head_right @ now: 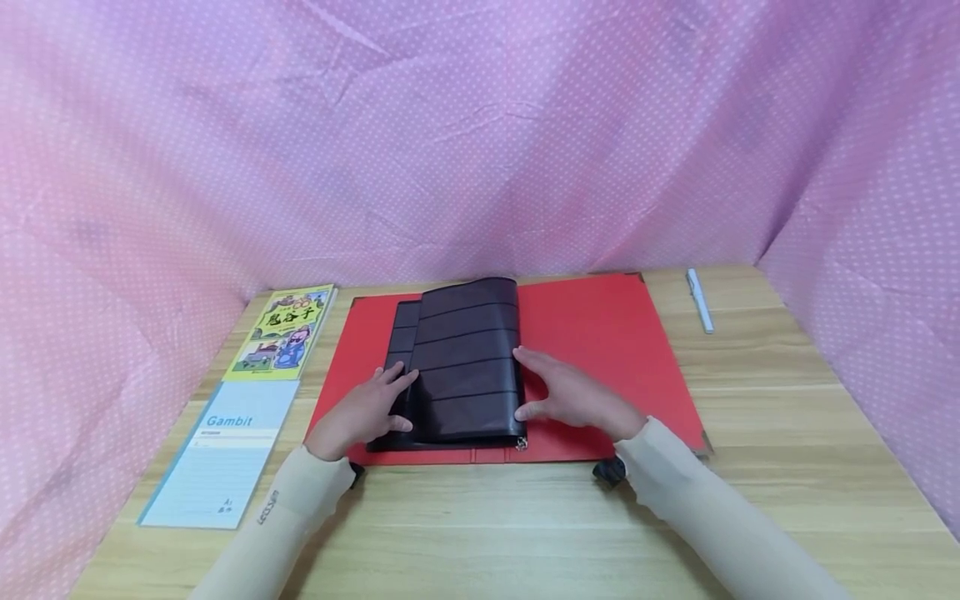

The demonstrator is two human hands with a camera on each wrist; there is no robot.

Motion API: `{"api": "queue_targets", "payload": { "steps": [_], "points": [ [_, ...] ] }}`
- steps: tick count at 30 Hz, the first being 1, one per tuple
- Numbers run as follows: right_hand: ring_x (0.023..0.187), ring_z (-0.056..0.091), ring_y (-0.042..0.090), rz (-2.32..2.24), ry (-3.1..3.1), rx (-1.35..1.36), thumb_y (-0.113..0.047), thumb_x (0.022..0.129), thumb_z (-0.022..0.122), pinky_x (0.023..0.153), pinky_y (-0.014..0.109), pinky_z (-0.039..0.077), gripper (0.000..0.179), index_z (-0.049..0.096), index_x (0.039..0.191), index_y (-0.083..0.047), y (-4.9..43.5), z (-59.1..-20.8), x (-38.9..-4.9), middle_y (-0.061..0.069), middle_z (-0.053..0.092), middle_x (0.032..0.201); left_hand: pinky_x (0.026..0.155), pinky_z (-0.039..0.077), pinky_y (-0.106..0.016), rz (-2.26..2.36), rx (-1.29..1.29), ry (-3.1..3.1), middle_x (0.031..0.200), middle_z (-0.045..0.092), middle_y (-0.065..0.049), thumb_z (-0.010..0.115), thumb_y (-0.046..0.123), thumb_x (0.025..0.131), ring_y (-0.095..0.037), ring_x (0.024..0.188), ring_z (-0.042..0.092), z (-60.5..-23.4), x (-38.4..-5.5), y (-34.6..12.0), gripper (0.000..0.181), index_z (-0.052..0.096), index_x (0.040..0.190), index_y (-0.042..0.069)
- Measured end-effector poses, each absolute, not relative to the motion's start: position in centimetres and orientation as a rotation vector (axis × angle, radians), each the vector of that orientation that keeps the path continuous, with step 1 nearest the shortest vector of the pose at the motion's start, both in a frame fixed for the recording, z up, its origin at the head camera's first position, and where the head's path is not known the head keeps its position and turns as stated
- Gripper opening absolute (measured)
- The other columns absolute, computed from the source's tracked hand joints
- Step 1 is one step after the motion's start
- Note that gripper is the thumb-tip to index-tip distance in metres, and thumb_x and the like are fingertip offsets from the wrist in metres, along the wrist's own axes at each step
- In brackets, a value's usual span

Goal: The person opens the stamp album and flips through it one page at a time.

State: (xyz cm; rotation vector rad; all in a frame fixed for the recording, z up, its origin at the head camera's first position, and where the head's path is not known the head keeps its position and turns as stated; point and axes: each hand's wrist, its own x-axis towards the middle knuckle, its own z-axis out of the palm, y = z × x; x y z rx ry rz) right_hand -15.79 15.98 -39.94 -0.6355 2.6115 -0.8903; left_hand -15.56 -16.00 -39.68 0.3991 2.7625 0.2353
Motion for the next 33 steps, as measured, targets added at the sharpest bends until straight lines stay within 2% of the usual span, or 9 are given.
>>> {"api": "queue_targets", "payload": {
  "steps": [13,17,24,33],
  "points": [
    [0.136,0.026,0.033,-0.851,2.659,-0.606,-0.046,0.073,0.077,0.101,0.051,0.035,0.100,0.023,0.151,-0.017,15.1,-39.7,-15.7,0.010,0.025,0.153,0.105,0.026,-0.055,0.248,0.426,2.754,0.154,0.021,-0.016,0.076,0.029,0.080,-0.044,0.138,0.016,-39.5,-15.5,-16.3,0.081,0.034,0.148,0.014],
    [0.136,0.027,0.032,-0.851,2.672,-0.614,-0.045,0.073,0.078,0.102,0.051,0.036,0.099,0.024,0.151,-0.016,14.9,-39.7,-15.7,0.010,0.026,0.152,0.104,0.028,-0.055,0.245,0.422,2.756,0.154,0.021,-0.015,0.076,0.028,0.079,-0.042,0.138,0.017,-39.4,-15.5,-16.4,0.081,0.035,0.147,0.014],
    [0.135,0.028,0.032,-0.809,2.683,-0.534,-0.051,0.074,0.075,0.095,0.051,0.043,0.097,0.025,0.151,-0.023,14.1,-39.5,-15.6,0.008,0.023,0.154,0.102,0.034,-0.050,0.241,0.419,2.756,0.154,0.024,-0.010,0.076,0.025,0.081,-0.036,0.139,0.020,-39.5,-16.0,-16.8,0.078,0.036,0.147,0.012],
    [0.135,0.028,0.034,-0.751,2.683,-0.549,-0.051,0.073,0.076,0.093,0.054,0.043,0.094,0.030,0.150,-0.021,13.3,-39.2,-15.8,0.008,0.024,0.153,0.101,0.037,-0.050,0.239,0.410,2.714,0.155,0.021,-0.003,0.074,0.023,0.082,-0.033,0.140,0.020,-39.3,-16.2,-17.6,0.075,0.037,0.146,0.010]
  ]
}}
